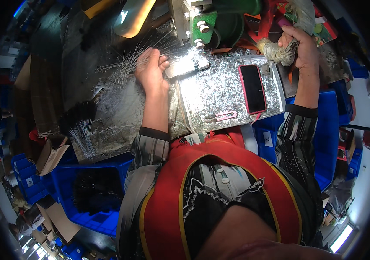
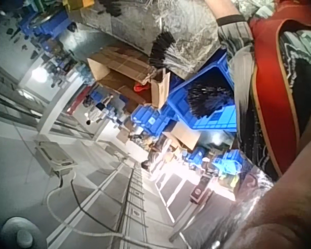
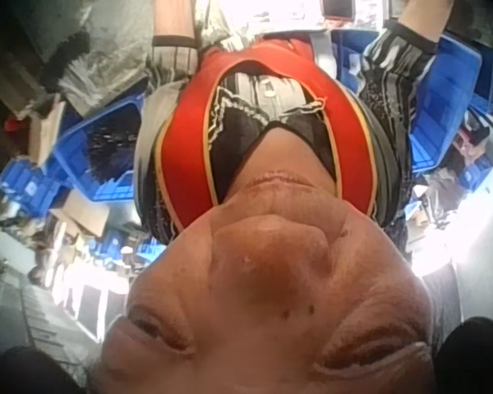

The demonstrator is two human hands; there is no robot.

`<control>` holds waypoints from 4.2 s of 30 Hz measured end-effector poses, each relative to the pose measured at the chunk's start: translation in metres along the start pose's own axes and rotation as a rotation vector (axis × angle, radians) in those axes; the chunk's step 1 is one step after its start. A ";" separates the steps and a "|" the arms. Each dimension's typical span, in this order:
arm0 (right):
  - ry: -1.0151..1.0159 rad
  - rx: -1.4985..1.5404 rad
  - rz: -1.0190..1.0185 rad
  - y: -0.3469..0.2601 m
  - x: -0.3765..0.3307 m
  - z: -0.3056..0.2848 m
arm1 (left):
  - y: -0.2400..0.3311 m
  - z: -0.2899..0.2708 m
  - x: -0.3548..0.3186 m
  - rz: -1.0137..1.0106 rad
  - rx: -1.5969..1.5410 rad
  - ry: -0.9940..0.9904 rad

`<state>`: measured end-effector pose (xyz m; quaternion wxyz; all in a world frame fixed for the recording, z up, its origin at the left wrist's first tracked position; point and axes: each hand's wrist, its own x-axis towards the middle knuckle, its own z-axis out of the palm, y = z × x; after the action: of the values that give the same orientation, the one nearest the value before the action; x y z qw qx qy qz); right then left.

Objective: Assembling and bundling black bristles into fan-like structures using a production machine on a factory workshop floor.

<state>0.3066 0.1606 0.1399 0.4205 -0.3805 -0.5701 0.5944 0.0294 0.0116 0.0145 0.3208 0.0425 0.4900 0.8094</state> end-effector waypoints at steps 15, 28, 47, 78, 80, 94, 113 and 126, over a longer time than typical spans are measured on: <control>-0.058 0.139 -0.228 0.045 -0.004 0.000 | -0.001 -0.011 0.006 0.050 -0.189 -0.041; 0.033 0.086 -0.137 0.025 -0.004 0.004 | 0.000 -0.017 0.014 0.053 -0.170 -0.009; 0.027 0.086 -0.368 0.058 -0.006 0.009 | 0.002 -0.008 0.010 0.055 0.007 -0.070; 0.090 0.044 -0.652 0.089 0.002 0.013 | -0.013 0.001 0.011 0.165 -0.058 0.029; 0.129 0.068 -0.649 0.088 0.000 0.023 | -0.013 -0.011 0.012 0.072 -0.274 0.066; -0.333 -0.409 -0.100 0.141 -0.113 0.142 | 0.060 -0.086 -0.048 -0.207 0.057 -0.239; -0.690 -0.699 -0.199 0.167 -0.105 0.289 | 0.071 -0.109 0.001 -0.179 0.862 -0.347; -0.804 -0.656 -0.555 0.108 -0.134 0.278 | 0.082 -0.124 -0.034 0.010 0.506 -0.151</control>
<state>0.0879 -0.0637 0.0456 0.1714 -0.0719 -0.9173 0.3521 -0.0304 -0.1284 0.0263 0.3318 0.1841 0.6512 0.6573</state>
